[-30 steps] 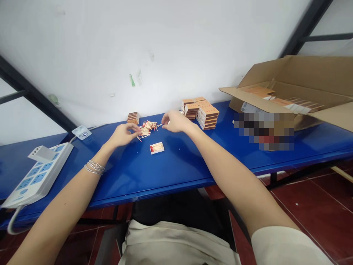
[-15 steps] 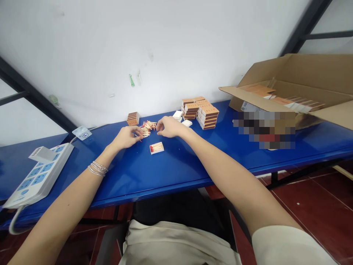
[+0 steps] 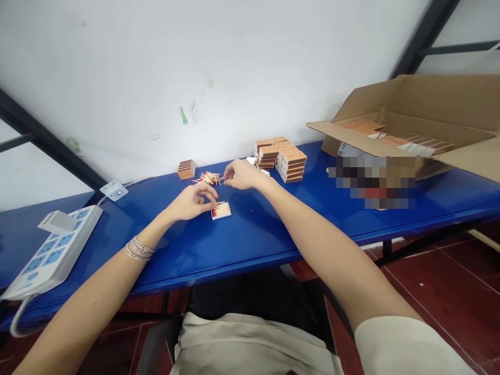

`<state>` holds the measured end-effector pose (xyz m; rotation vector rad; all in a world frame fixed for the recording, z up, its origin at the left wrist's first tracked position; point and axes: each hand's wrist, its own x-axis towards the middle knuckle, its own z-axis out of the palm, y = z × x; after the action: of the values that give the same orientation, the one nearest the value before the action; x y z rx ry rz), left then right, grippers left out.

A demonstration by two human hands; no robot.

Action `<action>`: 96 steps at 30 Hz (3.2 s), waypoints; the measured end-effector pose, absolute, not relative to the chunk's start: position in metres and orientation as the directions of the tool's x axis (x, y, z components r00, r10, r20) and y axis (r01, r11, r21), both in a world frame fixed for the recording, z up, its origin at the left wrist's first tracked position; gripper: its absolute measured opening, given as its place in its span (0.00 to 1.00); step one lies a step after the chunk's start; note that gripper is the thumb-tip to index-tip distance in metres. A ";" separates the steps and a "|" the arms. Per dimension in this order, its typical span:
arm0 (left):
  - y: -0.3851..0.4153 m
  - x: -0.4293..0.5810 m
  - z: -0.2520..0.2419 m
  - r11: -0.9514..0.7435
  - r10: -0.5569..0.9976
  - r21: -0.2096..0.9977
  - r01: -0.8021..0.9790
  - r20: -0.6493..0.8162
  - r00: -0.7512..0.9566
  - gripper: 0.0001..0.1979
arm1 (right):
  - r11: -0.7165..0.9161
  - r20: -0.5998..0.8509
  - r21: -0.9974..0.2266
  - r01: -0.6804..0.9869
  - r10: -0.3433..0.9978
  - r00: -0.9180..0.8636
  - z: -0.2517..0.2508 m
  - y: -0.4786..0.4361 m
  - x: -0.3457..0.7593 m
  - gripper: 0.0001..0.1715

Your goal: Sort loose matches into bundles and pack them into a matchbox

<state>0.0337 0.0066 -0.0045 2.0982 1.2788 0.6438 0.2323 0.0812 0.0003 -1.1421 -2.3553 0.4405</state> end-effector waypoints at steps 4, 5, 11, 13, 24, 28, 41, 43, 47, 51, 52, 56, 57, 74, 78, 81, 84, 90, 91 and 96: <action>0.004 0.036 -0.004 -0.378 0.893 0.705 0.600 0.107 0.437 0.10 | 0.592 0.274 -0.478 0.649 0.803 -0.530 0.000 0.081 0.231 0.10; 0.003 0.036 -0.003 -0.379 0.889 0.699 0.606 0.094 0.448 0.11 | 0.591 0.275 -0.476 0.652 0.804 -0.528 0.000 0.081 0.231 0.10; 0.006 0.031 -0.002 -0.436 0.887 0.612 0.660 0.169 0.430 0.11 | 0.566 0.297 -0.464 0.681 0.824 -0.483 0.011 0.085 0.244 0.09; 0.010 0.024 -0.002 -0.453 0.885 0.564 0.691 0.191 0.424 0.09 | 0.540 0.256 -0.476 0.694 0.840 -0.478 0.016 0.083 0.251 0.11; 0.013 0.019 -0.003 -0.454 0.867 0.527 0.718 0.076 0.493 0.06 | 0.624 -0.257 -0.522 0.582 0.535 -0.805 0.008 0.058 0.219 0.39; 0.011 0.022 -0.003 -0.453 0.862 0.523 0.722 0.051 0.505 0.09 | 0.640 -0.256 -0.481 0.599 0.551 -0.794 0.008 0.058 0.217 0.40; 0.102 -0.035 -0.016 0.191 0.879 0.449 0.873 0.318 -0.356 0.38 | 0.626 -0.191 -0.438 0.645 0.636 -0.747 0.008 0.060 0.219 0.35; 0.105 -0.029 -0.020 0.185 0.867 0.488 0.853 0.327 -0.376 0.36 | 0.630 -0.171 -0.445 0.636 0.638 -0.751 0.007 0.060 0.219 0.32; 0.098 -0.026 -0.017 0.185 0.841 0.534 0.825 0.348 -0.413 0.31 | 0.625 -0.165 -0.464 0.628 0.635 -0.754 0.005 0.062 0.220 0.29; 0.072 -0.037 -0.005 0.083 0.862 0.531 0.843 0.386 -0.328 0.30 | 0.622 -0.122 -0.467 0.628 0.658 -0.743 0.006 0.063 0.220 0.28; 0.064 -0.039 -0.003 0.031 0.887 0.539 0.842 0.373 -0.271 0.29 | 0.629 -0.094 -0.465 0.623 0.665 -0.741 0.006 0.063 0.220 0.28; 0.033 -0.035 -0.004 -0.211 0.924 0.603 0.770 0.380 -0.045 0.26 | 0.658 0.099 -0.469 0.589 0.702 -0.705 0.005 0.063 0.217 0.26; 0.028 -0.031 -0.006 -0.246 0.925 0.633 0.734 0.379 -0.016 0.23 | 0.659 0.152 -0.479 0.579 0.713 -0.685 0.004 0.064 0.216 0.26; 0.008 -0.011 -0.009 0.005 0.999 0.974 0.226 -0.015 0.043 0.24 | 0.683 0.404 -0.556 0.473 0.720 -0.564 -0.007 0.066 0.209 0.26; 0.008 -0.009 -0.017 -0.030 0.995 0.963 0.268 0.004 0.096 0.25 | 0.674 0.384 -0.558 0.485 0.727 -0.569 -0.006 0.062 0.207 0.25; 0.009 -0.007 -0.020 -0.056 0.995 0.966 0.253 0.033 0.092 0.25 | 0.658 0.345 -0.560 0.504 0.738 -0.580 -0.005 0.059 0.205 0.25; 0.008 -0.007 -0.020 -0.067 0.997 0.958 0.280 0.053 0.060 0.24 | 0.659 0.333 -0.546 0.517 0.737 -0.588 -0.003 0.055 0.203 0.24; 0.011 -0.011 -0.022 -0.102 0.995 0.935 0.338 0.103 0.013 0.23 | 0.697 0.352 -0.534 0.478 0.698 -0.624 -0.006 0.054 0.199 0.21; 0.011 -0.011 -0.023 -0.104 0.994 0.935 0.340 0.109 0.003 0.23 | 0.697 0.349 -0.546 0.465 0.694 -0.630 -0.008 0.054 0.199 0.21; 0.012 -0.012 -0.024 -0.056 0.998 0.943 0.329 0.062 -0.009 0.22 | 0.546 0.232 -0.767 0.337 0.727 -0.647 -0.013 0.055 0.196 0.25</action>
<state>-0.0123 0.0121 -0.0236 1.4903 1.4392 1.0909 0.1963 0.0550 -0.0131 -0.8562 -2.2456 0.9538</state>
